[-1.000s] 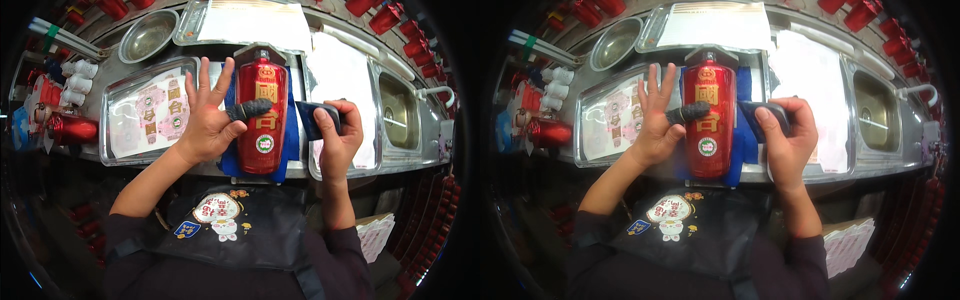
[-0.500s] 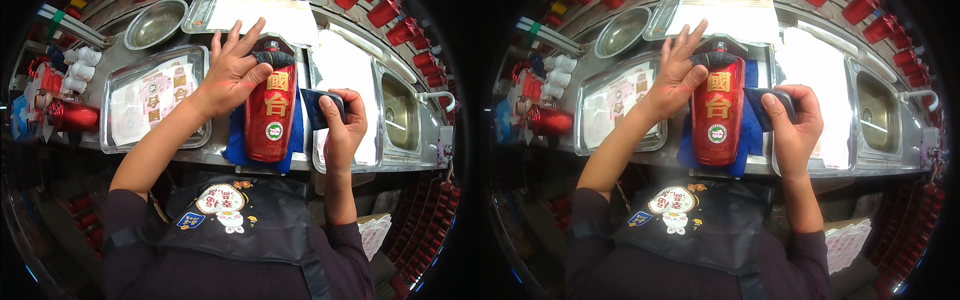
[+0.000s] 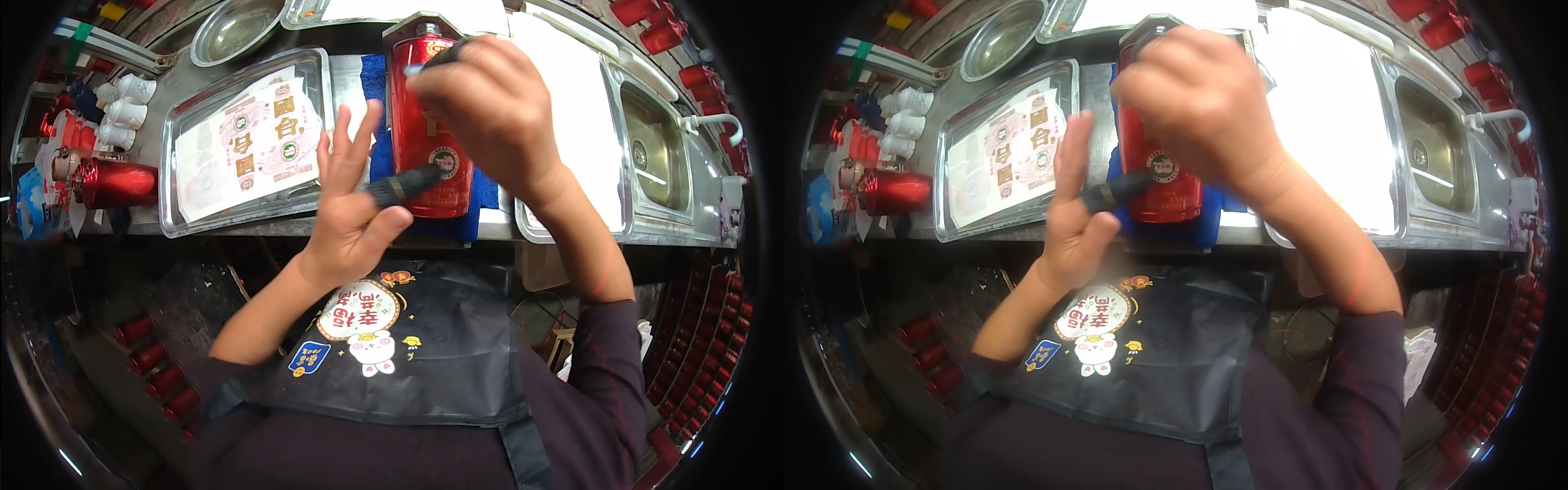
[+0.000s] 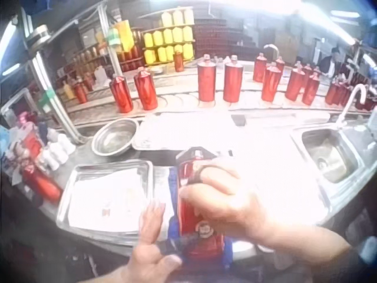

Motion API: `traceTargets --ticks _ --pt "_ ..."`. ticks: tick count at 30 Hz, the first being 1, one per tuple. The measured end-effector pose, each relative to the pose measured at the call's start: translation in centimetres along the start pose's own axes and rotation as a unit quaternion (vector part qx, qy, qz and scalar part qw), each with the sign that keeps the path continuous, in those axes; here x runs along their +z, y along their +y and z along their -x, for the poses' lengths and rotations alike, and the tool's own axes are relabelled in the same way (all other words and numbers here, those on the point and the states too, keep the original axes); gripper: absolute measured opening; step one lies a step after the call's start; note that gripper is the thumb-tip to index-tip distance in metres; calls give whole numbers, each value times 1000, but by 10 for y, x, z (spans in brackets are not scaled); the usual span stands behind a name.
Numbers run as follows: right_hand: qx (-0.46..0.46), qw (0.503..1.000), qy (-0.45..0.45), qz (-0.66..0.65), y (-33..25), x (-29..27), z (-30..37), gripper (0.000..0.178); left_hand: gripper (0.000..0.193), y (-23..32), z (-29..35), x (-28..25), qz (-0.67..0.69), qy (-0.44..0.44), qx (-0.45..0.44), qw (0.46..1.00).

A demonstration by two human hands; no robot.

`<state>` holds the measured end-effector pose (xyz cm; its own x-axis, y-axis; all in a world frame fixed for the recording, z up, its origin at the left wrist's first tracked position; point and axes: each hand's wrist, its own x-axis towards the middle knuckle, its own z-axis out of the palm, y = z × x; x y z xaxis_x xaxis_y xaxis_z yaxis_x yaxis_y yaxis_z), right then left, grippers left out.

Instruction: The person picks up red cylindrical containers, places them on a blue cloth, and applies paper labels to their sides. They smooth the labels with their fingers and a small tool, then place the labeled containers on a nearby surface. The process repeats for multiple containers.

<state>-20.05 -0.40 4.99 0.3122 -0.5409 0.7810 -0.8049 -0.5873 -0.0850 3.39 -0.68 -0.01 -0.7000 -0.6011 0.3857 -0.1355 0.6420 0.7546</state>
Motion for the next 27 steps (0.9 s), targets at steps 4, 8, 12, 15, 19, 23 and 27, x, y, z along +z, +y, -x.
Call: traceTargets --ticks 4,8,12,15,19,23,27 --pt "-40 987 -105 -113 -62 -11 30 21 40 8 24 2 228 167 -128 950" --pt "34 987 -58 -146 -74 -28 37 21 43 19 11 8 242 172 -192 935" --pt "107 991 5 -86 -41 -23 48 26 56 11 -7 24 306 82 -164 934" --pt "72 987 -14 -142 -80 -39 76 27 61 4 -15 36 296 67 -168 938" --pt "465 853 15 -234 -82 -38 63 24 61 1 -13 37 274 71 -214 935" --pt "581 737 206 -278 -48 -10 97 18 61 8 -18 36 258 75 -198 943" --pt "508 764 187 -351 -74 -20 62 18 62 10 -16 32 283 65 -228 929"
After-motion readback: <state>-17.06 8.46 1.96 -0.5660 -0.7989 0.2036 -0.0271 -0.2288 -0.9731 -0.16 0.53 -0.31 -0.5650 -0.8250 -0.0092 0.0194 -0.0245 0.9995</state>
